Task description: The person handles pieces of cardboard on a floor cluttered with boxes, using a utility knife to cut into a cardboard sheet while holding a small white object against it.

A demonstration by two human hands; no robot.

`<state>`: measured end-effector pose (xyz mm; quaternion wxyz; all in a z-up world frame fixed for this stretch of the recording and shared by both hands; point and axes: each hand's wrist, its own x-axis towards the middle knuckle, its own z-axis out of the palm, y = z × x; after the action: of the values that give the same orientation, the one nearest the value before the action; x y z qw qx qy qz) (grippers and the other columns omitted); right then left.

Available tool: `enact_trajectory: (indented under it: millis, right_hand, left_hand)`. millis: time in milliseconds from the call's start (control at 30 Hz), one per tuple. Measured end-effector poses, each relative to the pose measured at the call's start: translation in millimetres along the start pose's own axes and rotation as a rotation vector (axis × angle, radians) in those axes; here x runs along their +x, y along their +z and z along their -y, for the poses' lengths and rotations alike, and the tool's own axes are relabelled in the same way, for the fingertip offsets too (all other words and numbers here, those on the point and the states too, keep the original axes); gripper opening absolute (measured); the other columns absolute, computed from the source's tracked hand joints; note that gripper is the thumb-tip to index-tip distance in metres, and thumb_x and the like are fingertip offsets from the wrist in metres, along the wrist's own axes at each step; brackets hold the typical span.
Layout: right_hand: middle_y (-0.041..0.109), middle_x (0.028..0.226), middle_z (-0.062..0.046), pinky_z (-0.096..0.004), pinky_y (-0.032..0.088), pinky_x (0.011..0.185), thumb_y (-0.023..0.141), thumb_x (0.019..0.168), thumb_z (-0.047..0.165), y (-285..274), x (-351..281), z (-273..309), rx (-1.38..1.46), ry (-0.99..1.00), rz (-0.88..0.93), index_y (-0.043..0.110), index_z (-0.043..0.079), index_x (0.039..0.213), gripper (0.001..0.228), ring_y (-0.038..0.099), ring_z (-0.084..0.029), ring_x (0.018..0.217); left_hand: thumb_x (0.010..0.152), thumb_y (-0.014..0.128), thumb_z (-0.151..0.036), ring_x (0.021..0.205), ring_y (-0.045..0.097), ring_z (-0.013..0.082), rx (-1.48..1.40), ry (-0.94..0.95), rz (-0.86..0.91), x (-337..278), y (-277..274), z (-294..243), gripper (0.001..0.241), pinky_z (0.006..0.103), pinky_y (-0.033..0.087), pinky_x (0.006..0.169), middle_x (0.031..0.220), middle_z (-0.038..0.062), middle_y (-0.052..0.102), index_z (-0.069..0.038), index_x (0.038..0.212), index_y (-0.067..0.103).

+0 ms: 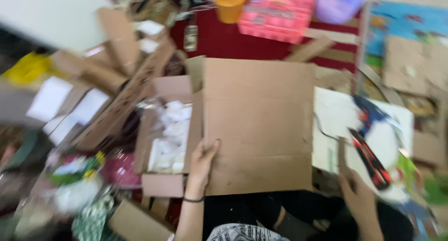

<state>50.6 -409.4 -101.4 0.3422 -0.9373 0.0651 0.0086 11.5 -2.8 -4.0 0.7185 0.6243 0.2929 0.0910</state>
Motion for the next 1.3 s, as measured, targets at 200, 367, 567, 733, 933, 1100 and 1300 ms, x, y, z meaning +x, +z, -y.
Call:
enact_trajectory:
  millis: [200,367,567,733,933,1100,1300]
  right_hand:
    - [0.059,0.108,-0.007,-0.029,0.039,0.090,0.052,0.090,0.018,-18.4,-30.7,13.9,0.076,-0.083,-0.026,0.063,0.003,0.107,0.025,0.058,-0.019,0.100]
    - [0.066,0.082,-0.004,-0.037,0.052,0.073,0.057,0.089,0.012,-49.0,-51.9,36.5,-0.034,-0.117,-0.067,0.070,0.016,0.102,0.018,0.065,-0.027,0.081]
    - [0.065,0.085,0.003,-0.035,0.048,0.078,0.052,0.080,0.009,-36.6,-57.7,14.7,-0.559,-0.235,0.233,0.066,0.027,0.095,0.028,0.063,-0.020,0.092]
    - [0.063,0.111,-0.009,-0.038,0.048,0.087,0.055,0.087,0.024,-4.7,-44.1,48.1,-0.373,-0.125,0.322,0.054,0.019,0.121,0.035,0.060,-0.026,0.107]
    - [0.069,0.107,-0.014,-0.041,0.049,0.089,0.060,0.083,0.022,17.3,-26.1,3.6,0.386,-0.032,0.479,0.064,0.001,0.109,0.034,0.061,-0.026,0.102]
    - [0.058,0.117,-0.019,-0.033,0.041,0.090,0.055,0.071,-0.001,6.2,-14.9,-9.1,1.124,0.161,0.373,0.050,-0.011,0.126,0.056,0.053,-0.024,0.105]
    - [0.052,0.056,0.001,-0.029,0.041,0.031,0.048,0.078,0.001,22.8,7.8,-10.8,0.932,0.516,0.391,0.058,0.017,0.115,0.042,0.048,-0.009,0.040]
  left_hand:
    - [0.078,0.065,-0.018,0.095,0.061,0.0162,-0.131,0.081,0.053,21.3,26.0,18.7,0.037,0.0270,0.049,0.086,0.106,0.010,0.067,-0.003,0.112,0.062]
    - [0.086,0.066,-0.018,0.109,0.051,0.0209,-0.077,0.224,-0.233,-5.2,53.7,-48.4,0.040,0.0409,0.038,0.099,0.117,0.011,0.058,-0.010,0.123,0.056]
    - [0.088,0.068,-0.022,0.101,0.065,0.0177,-0.309,0.285,-0.317,13.7,25.8,-47.7,0.029,0.0334,0.047,0.093,0.108,0.003,0.065,-0.020,0.116,0.060]
    - [0.086,0.068,-0.021,0.094,0.062,0.0172,-0.338,0.129,-0.301,14.1,17.7,-20.3,0.029,0.0326,0.045,0.088,0.099,0.003,0.063,-0.016,0.112,0.058]
    - [0.079,0.070,-0.014,0.086,0.061,0.0154,-0.330,-0.026,-0.077,0.3,15.6,26.7,0.022,0.0305,0.048,0.082,0.092,0.004,0.064,-0.011,0.099,0.061]
    - [0.078,0.065,-0.018,0.101,0.063,0.0240,-0.380,-0.034,0.077,-14.4,17.6,9.5,0.041,0.0338,0.050,0.090,0.112,0.017,0.065,-0.001,0.114,0.057]
    - [0.077,0.066,-0.019,0.103,0.062,0.0229,-0.360,-0.034,0.181,-26.3,23.6,3.8,0.045,0.0348,0.050,0.092,0.116,0.016,0.064,-0.001,0.117,0.057]
